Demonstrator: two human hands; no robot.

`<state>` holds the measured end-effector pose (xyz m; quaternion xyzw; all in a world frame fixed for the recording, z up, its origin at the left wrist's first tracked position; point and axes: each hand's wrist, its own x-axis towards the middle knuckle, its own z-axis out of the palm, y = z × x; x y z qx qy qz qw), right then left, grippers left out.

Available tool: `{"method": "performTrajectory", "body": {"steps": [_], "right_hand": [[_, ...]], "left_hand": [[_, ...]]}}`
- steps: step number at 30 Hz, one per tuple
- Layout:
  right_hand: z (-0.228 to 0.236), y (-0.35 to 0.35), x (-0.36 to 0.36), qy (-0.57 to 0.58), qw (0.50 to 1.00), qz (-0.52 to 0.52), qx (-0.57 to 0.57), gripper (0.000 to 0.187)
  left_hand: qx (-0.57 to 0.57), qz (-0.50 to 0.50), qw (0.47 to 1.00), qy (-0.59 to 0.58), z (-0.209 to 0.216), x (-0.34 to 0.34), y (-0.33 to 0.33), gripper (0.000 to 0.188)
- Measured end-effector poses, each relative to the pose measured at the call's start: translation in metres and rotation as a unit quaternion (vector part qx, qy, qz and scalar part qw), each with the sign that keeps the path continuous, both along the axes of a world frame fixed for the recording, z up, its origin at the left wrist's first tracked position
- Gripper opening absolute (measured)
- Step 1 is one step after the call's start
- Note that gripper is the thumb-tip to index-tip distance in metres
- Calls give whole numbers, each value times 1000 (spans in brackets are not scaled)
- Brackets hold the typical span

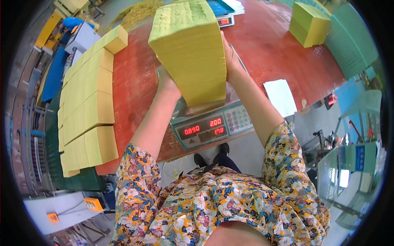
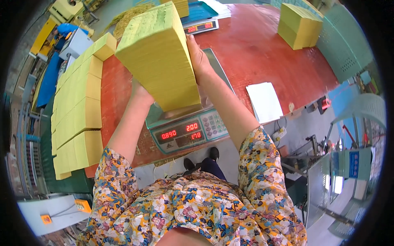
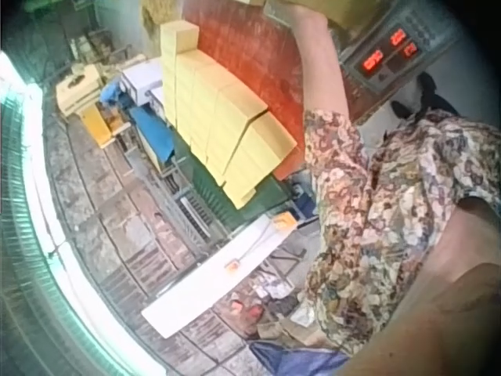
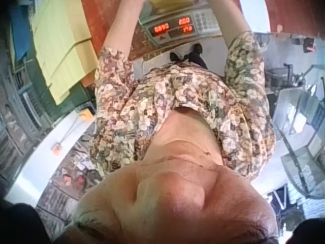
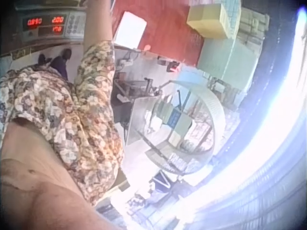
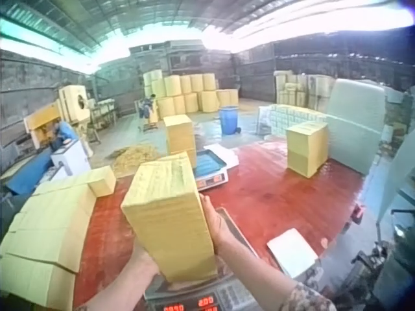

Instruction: Weigh stacks of textured yellow manufactured sheets on an electronic scale and organize them on a workbench.

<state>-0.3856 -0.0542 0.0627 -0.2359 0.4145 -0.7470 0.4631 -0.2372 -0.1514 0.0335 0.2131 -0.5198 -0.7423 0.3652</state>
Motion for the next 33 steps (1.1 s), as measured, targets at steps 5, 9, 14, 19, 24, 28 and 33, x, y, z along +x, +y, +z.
{"method": "performTrajectory", "body": {"steps": [5,9,14,19,24,28,33], "right_hand": [[11,-14,-10,27,998,34,46,64],[-32,-10,-49,134,988,-29,74,66],[-20,83,-24,140,984,-111,-22,67],[-28,166,20,67,990,-122,-6,66],[-37,194,63,-10,988,-149,-24,64],[-40,204,83,-22,984,-172,-43,63],[-43,221,99,-32,978,-202,-42,61]], "left_hand": [[140,48,985,86,3,-6,1,39],[80,103,985,109,26,-13,22,60],[70,226,968,78,30,86,58,65],[111,213,971,10,14,155,99,53],[87,123,988,33,16,168,121,43],[82,75,993,35,10,183,117,41],[97,62,993,20,15,180,120,38]]}}
